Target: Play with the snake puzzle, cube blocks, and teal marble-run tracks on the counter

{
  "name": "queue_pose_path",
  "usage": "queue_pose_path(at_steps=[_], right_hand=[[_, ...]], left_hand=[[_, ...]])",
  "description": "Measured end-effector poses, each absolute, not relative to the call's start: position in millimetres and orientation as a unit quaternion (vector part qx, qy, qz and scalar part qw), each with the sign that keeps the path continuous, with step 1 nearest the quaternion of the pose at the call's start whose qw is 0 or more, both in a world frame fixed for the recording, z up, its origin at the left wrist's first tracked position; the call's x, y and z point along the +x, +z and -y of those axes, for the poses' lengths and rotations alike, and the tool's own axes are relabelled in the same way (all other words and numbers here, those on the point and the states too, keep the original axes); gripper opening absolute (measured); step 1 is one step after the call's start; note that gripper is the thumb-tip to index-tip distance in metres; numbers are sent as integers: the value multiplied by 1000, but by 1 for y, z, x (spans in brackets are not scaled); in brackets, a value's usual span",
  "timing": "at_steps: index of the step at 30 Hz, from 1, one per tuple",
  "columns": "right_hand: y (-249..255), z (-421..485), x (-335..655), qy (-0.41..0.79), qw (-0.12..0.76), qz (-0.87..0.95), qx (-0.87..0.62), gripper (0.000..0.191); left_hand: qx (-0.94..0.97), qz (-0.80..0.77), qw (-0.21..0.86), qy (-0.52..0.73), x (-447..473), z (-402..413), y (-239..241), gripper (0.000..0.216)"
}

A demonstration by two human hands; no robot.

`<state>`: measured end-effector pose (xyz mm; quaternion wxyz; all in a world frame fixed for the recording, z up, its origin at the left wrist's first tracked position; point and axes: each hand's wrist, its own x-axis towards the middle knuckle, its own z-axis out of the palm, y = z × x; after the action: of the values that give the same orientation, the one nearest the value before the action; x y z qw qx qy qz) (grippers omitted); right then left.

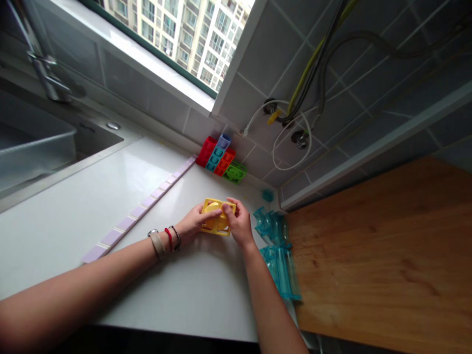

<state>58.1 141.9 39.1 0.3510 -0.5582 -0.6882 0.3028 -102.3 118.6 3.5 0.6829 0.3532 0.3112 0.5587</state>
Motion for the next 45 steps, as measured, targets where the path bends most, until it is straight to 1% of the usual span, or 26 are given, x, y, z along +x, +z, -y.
queue_pose_path(at_steps=[2, 3, 5, 7, 9, 13, 16, 19, 22, 26, 29, 32, 34, 35, 36, 39, 40, 42, 45], right_hand=[[19, -128, 55, 378, 460, 606, -527, 55], [11, -123, 55, 406, 496, 569, -516, 53], [0, -117, 55, 449, 537, 507, -502, 50], [-6, -114, 56, 499, 567, 441, -485, 50], [-7, -113, 58, 541, 578, 397, -465, 51], [-5, -115, 63, 570, 583, 366, -448, 49], [-7, -122, 69, 515, 607, 353, -492, 49], [-15, -131, 77, 430, 603, 383, -552, 57], [-23, -137, 84, 355, 578, 445, -585, 63], [-29, -140, 91, 226, 521, 546, -616, 59], [-29, -144, 95, 166, 471, 593, -632, 56], [-28, -147, 95, 144, 433, 609, -649, 55], [-25, -146, 93, 122, 425, 610, -657, 59], [-23, -144, 91, 107, 430, 611, -655, 58], [-20, -140, 89, 94, 439, 615, -648, 53], [-6, -126, 83, 81, 487, 631, -598, 22], [-1, -120, 81, 85, 505, 635, -578, 17], [9, -111, 78, 115, 531, 642, -542, 17], [18, -102, 74, 216, 529, 667, -479, 28]], left_hand=[[365, -310, 693, 539, -106, -115, 6, 55], [371, -315, 694, 530, -107, -114, 6, 52], [385, -325, 698, 508, -109, -113, 6, 48], [398, -331, 706, 483, -110, -113, 6, 46], [408, -338, 713, 459, -110, -113, 7, 46], [386, -356, 726, 444, -110, -112, 9, 46], [342, -368, 734, 457, -112, -113, 10, 46], [317, -372, 728, 480, -113, -114, 9, 46], [314, -378, 724, 485, -114, -115, 8, 46], [321, -383, 723, 477, -115, -115, 7, 45], [326, -383, 724, 473, -114, -114, 8, 44], [330, -380, 726, 468, -113, -112, 11, 43], [336, -379, 726, 465, -112, -111, 14, 44], [340, -380, 725, 463, -112, -110, 14, 45], [343, -381, 723, 463, -112, -110, 15, 46], [351, -388, 711, 470, -111, -109, 14, 48], [352, -391, 706, 474, -111, -110, 13, 48], [348, -395, 698, 485, -111, -111, 10, 47], [336, -389, 698, 498, -112, -113, 7, 43]])
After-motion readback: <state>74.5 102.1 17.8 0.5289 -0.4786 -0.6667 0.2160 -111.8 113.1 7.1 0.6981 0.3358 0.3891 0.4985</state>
